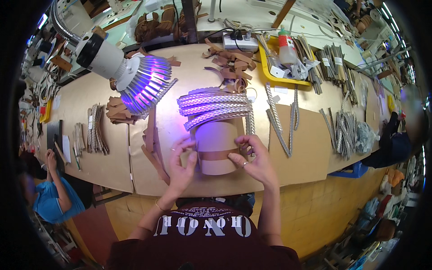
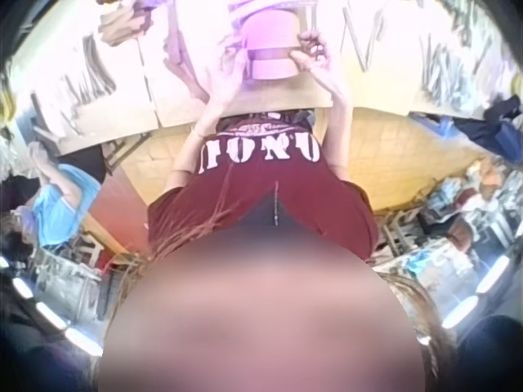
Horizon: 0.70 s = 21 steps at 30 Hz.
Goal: The person wraps braided cords around a cylindrical cardboard form, then uses a UV lamp to cure the wrapped sections. They repeat this process with multiple cords, occasionally adjusting the form and handling additional cords from the table.
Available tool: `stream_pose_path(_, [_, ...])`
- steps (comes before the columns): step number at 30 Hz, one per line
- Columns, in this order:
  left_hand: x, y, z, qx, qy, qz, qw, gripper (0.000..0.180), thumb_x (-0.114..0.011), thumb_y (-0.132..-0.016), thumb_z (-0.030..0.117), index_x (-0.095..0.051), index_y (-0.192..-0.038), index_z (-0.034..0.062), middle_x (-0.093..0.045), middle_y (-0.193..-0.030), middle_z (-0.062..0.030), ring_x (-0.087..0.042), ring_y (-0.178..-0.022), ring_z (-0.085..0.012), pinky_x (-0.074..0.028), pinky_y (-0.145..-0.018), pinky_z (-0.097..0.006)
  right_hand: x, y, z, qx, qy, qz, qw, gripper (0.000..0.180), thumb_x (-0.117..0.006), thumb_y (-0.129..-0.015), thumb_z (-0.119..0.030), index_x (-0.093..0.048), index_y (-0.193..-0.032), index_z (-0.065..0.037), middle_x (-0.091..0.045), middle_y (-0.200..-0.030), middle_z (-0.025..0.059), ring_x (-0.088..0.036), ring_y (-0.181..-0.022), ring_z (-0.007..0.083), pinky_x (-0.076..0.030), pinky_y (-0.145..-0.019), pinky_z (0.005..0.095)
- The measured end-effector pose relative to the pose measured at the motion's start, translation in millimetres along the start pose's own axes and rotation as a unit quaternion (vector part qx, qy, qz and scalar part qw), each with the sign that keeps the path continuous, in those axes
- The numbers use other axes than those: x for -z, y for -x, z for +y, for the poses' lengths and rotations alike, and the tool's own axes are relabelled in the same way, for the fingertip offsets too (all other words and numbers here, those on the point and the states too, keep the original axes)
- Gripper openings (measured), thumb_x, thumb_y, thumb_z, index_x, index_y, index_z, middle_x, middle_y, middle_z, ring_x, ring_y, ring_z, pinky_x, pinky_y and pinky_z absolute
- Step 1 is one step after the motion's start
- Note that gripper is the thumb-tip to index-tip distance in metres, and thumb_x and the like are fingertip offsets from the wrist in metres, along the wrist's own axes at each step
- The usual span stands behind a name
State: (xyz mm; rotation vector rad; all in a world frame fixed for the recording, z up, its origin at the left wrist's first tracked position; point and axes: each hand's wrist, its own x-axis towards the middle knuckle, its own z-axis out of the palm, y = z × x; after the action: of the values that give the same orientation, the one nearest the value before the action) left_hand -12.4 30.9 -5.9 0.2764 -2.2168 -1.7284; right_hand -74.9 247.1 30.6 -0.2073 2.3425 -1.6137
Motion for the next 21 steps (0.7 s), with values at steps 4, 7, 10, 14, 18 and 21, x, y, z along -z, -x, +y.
stream_pose_path(4, [-5.5, 14.8, -2.5, 0.009, -0.011, -0.041, 0.999, 0.021, -0.068, -0.085, 0.008, -0.059, -0.105, 0.0045, -0.054, -0.12, -0.0114, -0.051, -0.104, -0.0168, -0.043, -0.085, -0.031, 3.4, 3.1, -3.1, 0.091, 0.07, -0.04, 0.993, 0.028, -0.077, -0.081, -0.02, -0.057, -0.093, -0.004, -0.056, -0.1, 0.0039, -0.054, -0.091, 0.0181, -0.045, -0.079, 0.03])
stream_pose_path(7, [3.6, 6.5, -1.0, 0.041, 0.022, -0.094, 0.994, 0.015, -0.068, -0.085, 0.003, -0.057, -0.096, 0.0043, -0.054, -0.115, -0.0095, -0.051, -0.098, -0.0141, -0.043, -0.083, -0.028, 10.8, -1.5, -11.3, 0.078, 0.049, -0.059, 0.994, 0.029, -0.077, -0.082, -0.019, -0.055, -0.092, -0.004, -0.056, -0.096, 0.0041, -0.054, -0.088, 0.015, -0.045, -0.078, 0.0283])
stream_pose_path(10, [10.8, 0.4, 8.6, 0.082, 0.114, -0.11, 0.984, 0.015, -0.065, -0.086, -0.002, -0.055, -0.095, 0.0039, -0.056, -0.111, -0.0084, -0.053, -0.093, -0.0112, -0.043, -0.081, -0.025, 17.2, -7.7, -20.7, -0.069, -0.068, -0.107, 0.99, 0.027, -0.077, -0.082, -0.016, -0.054, -0.092, -0.005, -0.055, -0.088, 0.0025, -0.052, -0.081, 0.0102, -0.045, -0.074, 0.0246])
stream_pose_path(14, [6.2, -10.7, 17.6, 0.087, 0.209, -0.069, 0.972, 0.019, -0.065, -0.088, -0.003, -0.053, -0.102, 0.0017, -0.059, -0.097, -0.0058, -0.053, -0.084, -0.0081, -0.045, -0.076, -0.022, 16.6, -21.8, -17.9, 0.044, -0.108, -0.048, 0.992, 0.03, -0.077, -0.082, -0.014, -0.053, -0.097, -0.006, -0.053, -0.081, -0.0005, -0.05, -0.075, 0.0066, -0.043, -0.068, 0.0221])
stream_pose_path(18, [-7.5, -21.8, 11.5, 0.118, 0.205, -0.03, 0.971, 0.026, -0.063, -0.09, -0.003, -0.05, -0.112, 0.0007, -0.057, -0.102, -0.0078, -0.055, -0.088, -0.0103, -0.046, -0.077, -0.023, 18.8, -38.1, 9.7, 0.004, -0.074, 0.035, 0.997, 0.033, -0.078, -0.082, -0.018, -0.056, -0.103, -0.004, -0.056, -0.082, 0.001, -0.052, -0.073, 0.0089, -0.046, -0.067, 0.0245])
stream_pose_path(21, [-7.2, -17.5, 7.4, 0.151, 0.228, -0.013, 0.962, 0.032, -0.062, -0.091, -0.002, -0.048, -0.119, -0.0006, -0.056, -0.106, -0.0088, -0.056, -0.09, -0.0111, -0.046, -0.079, -0.024, 22.4, -45.1, 36.1, -0.096, 0.007, 0.157, 0.983, 0.035, -0.075, -0.084, -0.023, -0.061, -0.107, -0.001, -0.062, -0.087, 0.0072, -0.056, -0.071, 0.0136, -0.049, -0.068, 0.0283])
